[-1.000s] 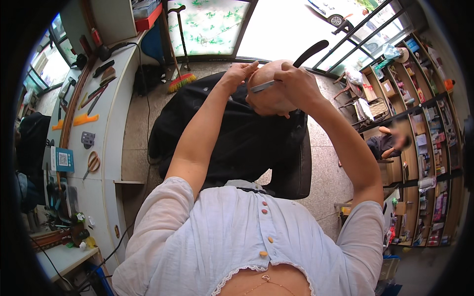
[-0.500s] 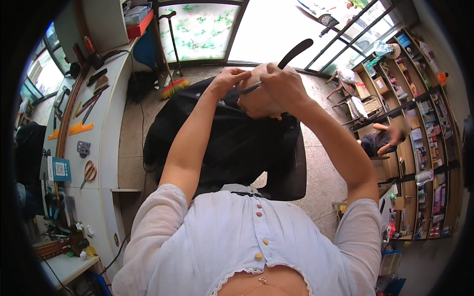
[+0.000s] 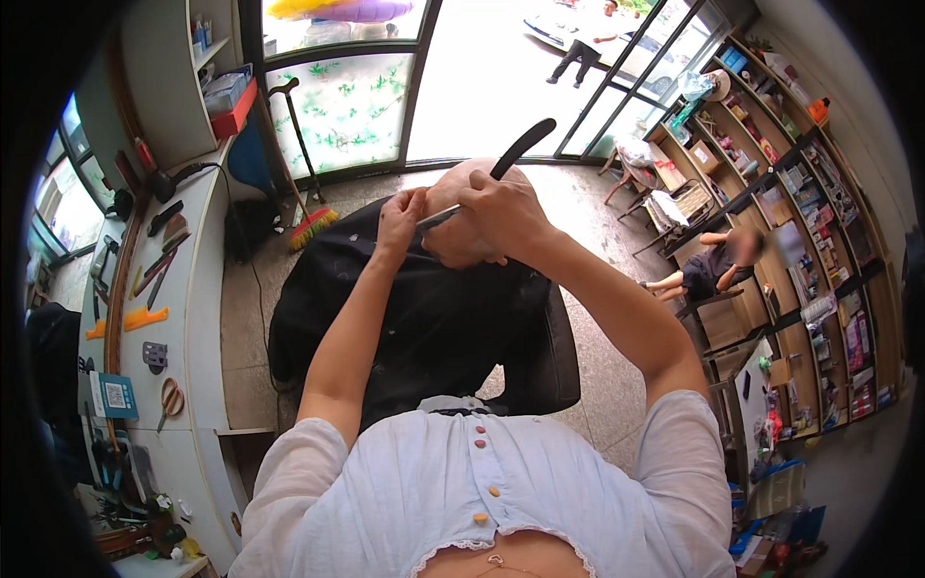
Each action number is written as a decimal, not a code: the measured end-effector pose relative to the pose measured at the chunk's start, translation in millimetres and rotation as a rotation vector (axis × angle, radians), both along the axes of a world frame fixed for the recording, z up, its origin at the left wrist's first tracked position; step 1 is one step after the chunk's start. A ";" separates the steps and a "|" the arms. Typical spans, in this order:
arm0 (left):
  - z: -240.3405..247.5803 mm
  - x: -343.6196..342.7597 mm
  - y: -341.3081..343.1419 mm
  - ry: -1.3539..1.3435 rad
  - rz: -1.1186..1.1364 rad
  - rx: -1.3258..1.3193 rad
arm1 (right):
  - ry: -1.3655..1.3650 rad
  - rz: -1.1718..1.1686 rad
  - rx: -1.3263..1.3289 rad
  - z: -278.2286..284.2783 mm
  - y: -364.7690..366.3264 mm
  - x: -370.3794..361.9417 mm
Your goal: The person uses a straight razor to shave the head of a seated client wearing a black cape. The barber repeatedly strokes the scalp, wipes the blade, and adjusts the client's head to ensure an even shave.
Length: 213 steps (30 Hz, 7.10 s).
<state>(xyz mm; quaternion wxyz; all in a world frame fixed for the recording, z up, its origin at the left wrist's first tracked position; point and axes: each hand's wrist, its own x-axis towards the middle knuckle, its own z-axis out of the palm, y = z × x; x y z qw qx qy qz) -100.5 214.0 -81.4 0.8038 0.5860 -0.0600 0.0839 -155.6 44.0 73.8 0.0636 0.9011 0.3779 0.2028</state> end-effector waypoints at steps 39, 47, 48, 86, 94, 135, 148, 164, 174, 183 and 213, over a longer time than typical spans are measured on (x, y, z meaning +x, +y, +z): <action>65.9 26.9 12.9 -0.012 -0.179 0.609 | -0.221 -0.108 0.397 -50.8 -23.6 -34.8; 67.3 25.4 12.8 0.009 -0.172 0.596 | -0.226 -0.124 0.409 -43.3 -18.8 -34.0; 69.6 23.7 11.8 0.011 -0.164 0.612 | -0.228 -0.104 0.387 -46.3 -20.6 -34.8; 70.2 9.9 11.9 0.005 -0.150 0.568 | -0.240 -0.020 0.397 -67.3 -43.5 -38.7; 22.2 -49.0 -12.2 -0.342 0.287 0.527 | -0.023 0.115 0.652 -76.2 -61.6 -42.3; -1.7 -147.0 -253.8 -0.651 -0.474 1.396 | 0.161 -0.443 2.452 -134.3 -291.1 -127.5; 110.7 -86.3 -93.2 -0.838 0.189 1.129 | 0.821 -0.030 2.317 -125.7 -196.5 -67.2; 134.3 5.4 -75.5 -0.592 -0.272 1.550 | 0.564 -0.141 1.712 -116.3 -103.3 -38.1; 138.6 31.9 -89.8 -0.253 -0.264 1.567 | 0.427 -0.150 1.608 -118.3 -103.6 -23.4; 137.2 43.9 -86.2 -0.219 -0.353 1.432 | 0.217 -0.149 1.533 -123.0 -103.3 -13.1; 136.0 59.5 -80.0 -0.158 -0.294 1.394 | 0.090 -0.209 1.441 -111.3 -85.8 -9.2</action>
